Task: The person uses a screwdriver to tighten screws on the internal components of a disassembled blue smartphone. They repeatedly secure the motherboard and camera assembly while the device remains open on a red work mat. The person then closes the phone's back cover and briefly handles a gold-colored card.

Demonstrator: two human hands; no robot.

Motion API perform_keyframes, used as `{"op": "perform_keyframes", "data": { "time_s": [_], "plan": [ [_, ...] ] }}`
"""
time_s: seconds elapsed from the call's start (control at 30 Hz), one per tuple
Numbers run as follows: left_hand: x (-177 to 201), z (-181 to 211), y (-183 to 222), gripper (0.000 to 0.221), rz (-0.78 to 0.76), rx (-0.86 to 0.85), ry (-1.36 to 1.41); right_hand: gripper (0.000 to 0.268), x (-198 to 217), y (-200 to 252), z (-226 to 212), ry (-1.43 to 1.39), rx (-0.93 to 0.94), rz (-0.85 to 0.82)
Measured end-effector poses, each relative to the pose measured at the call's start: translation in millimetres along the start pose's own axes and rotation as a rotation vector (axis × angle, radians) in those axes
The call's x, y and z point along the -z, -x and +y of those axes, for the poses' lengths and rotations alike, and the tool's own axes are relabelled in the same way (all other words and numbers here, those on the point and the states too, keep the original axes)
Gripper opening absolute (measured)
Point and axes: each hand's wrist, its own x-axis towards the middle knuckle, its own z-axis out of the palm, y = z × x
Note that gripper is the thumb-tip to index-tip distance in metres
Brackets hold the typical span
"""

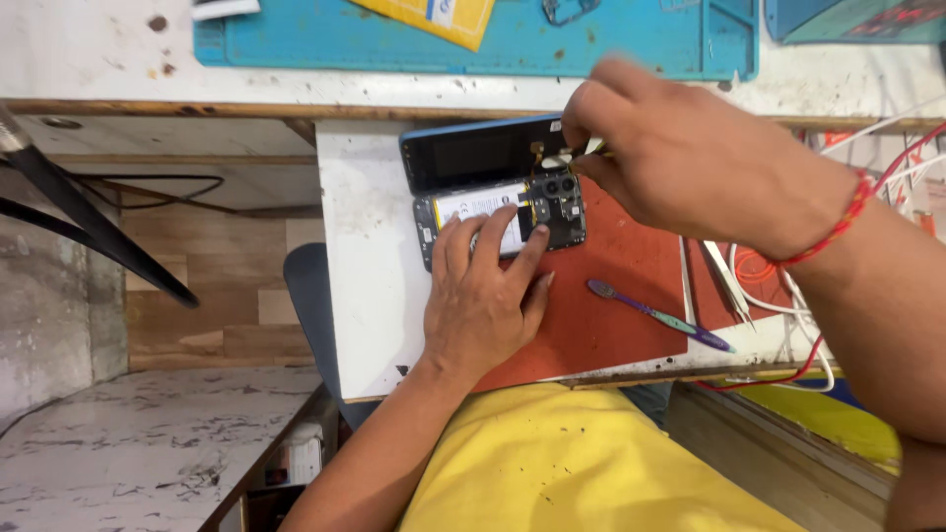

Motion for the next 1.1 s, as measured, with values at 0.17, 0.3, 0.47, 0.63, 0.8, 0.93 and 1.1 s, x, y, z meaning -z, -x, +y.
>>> {"op": "perform_keyframes", "data": {
  "time_s": [0.17, 0.3, 0.47, 0.63, 0.8, 0.93, 1.1],
  "plan": [
    [0.7, 0.7, -0.5, 0.042, -0.005, 0.003, 0.002, 0.048, 12.4, -6.8, 0.3, 0.001, -0.011, -0.063],
    [2.3, -0.2, -3.8, 0.042, -0.013, -0.006, -0.021, 0.026, 7.5, -12.1, -2.2, -0.002, -0.096, -0.218],
    [4.2, 3.3, -2.8, 0.043, -0.021, 0.002, -0.03, 0.025, -5.8, -14.9, 4.1, -0.055, -0.082, -0.138],
    [6.2, 5.6, -6.9, 0.043, -0.017, -0.002, -0.043, 0.03, -4.8, -18.4, 12.1, -0.047, -0.116, -0.166],
    [4.4, 4.1, -9.0, 0.045, -0.035, -0.013, -0.053, 0.029, -6.0, -10.3, 17.1, -0.143, 0.053, -0.064],
    [6.5, 7.2, -3.7, 0.045, -0.045, -0.01, -0.077, 0.034, -6.4, -6.4, 16.7, -0.11, -0.037, -0.085],
    [3.2, 6.2, -7.1, 0.045, -0.035, -0.022, -0.063, 0.035, -8.7, -6.4, 23.9, -0.124, 0.053, 0.062]
  ]
}}
